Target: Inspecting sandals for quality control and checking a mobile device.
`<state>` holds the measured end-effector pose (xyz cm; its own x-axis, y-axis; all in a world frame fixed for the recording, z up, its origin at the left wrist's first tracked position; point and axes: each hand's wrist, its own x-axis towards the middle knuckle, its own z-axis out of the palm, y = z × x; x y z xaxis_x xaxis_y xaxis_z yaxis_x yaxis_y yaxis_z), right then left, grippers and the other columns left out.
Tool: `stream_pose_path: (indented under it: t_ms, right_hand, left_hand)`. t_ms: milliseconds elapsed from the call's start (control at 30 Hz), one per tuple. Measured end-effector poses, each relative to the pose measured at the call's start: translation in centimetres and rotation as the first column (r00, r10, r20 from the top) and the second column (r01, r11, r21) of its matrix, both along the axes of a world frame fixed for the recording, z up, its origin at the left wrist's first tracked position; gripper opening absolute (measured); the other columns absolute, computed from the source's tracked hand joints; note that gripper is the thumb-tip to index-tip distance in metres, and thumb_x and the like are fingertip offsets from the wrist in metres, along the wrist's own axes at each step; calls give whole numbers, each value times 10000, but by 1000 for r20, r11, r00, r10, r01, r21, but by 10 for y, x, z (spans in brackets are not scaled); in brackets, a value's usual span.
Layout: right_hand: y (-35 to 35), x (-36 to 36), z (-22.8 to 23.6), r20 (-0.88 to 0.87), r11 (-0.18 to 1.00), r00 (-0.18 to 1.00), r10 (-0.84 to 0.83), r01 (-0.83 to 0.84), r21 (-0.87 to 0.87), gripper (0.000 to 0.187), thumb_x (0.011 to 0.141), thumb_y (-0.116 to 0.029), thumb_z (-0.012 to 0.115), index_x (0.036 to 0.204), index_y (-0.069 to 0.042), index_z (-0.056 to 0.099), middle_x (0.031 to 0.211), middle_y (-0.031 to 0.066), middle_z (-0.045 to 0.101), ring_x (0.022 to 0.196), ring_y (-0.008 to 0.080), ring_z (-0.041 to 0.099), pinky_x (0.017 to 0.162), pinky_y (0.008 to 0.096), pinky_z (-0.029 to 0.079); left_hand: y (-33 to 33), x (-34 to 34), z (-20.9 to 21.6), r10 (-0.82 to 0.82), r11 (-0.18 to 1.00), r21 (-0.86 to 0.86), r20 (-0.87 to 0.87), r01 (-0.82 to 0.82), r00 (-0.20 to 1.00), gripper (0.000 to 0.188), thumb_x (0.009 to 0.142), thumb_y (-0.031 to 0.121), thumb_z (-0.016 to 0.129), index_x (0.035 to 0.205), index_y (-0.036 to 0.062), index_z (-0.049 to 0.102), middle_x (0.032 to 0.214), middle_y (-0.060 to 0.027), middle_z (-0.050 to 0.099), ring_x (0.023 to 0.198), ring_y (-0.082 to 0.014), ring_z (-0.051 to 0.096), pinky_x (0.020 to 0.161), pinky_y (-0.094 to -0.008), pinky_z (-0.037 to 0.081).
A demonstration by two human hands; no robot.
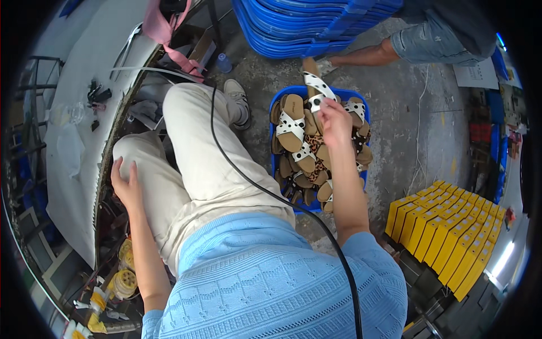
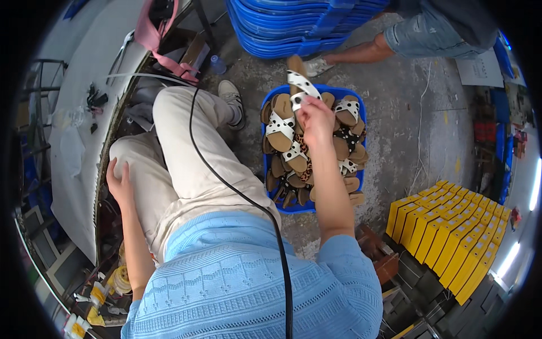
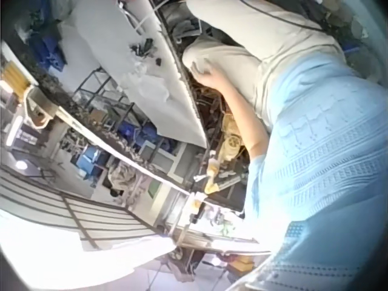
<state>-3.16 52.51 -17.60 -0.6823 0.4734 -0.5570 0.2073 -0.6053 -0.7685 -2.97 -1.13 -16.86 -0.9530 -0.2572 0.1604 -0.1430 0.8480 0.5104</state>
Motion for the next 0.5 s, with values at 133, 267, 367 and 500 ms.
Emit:
stream_pose_path:
  t_ms: [133,267,367,500]
  right_hand:
    - [-56,26,88,-183,880,871,455,-408,244,202,817,70,619,948,-35,507,811,43,578,614,90,547,511,192,385]
    - [-102,35,136,-338,702,620,708,-568,429,269,832,88,620,1035,-25,487,824,30,572,681,75,539,572,204,411]
    - [-120,30,157,-300,479,388,872,-546,687,231,830,88,627,998,-22,513,801,36,564,674,96,522,602,230,431]
    - [-144,20,168,-301,397,321,898,-299,867,207,820,97,627,985,6,542,858,70,603,668,106,526,623,236,444]
  left_hand:
    - [74,5,57,89,529,846,21,-65,996,438,944,256,601,1280,-13,520,1263,-167,566,1148,-238,572,952,-365,473]
    - [115,7,111,-285,-102,989,70,-103,956,612,992,494,375,1390,30,395,1313,-184,519,1182,-284,559,923,-476,513]
    - [120,14,130,-234,-175,975,95,-138,968,608,976,477,431,1402,45,404,1251,-172,570,1059,-250,619,887,-385,532]
    - [93,38,134,-188,61,994,104,-94,977,425,865,106,659,1262,-4,557,1100,-137,656,962,-206,653,867,-344,543]
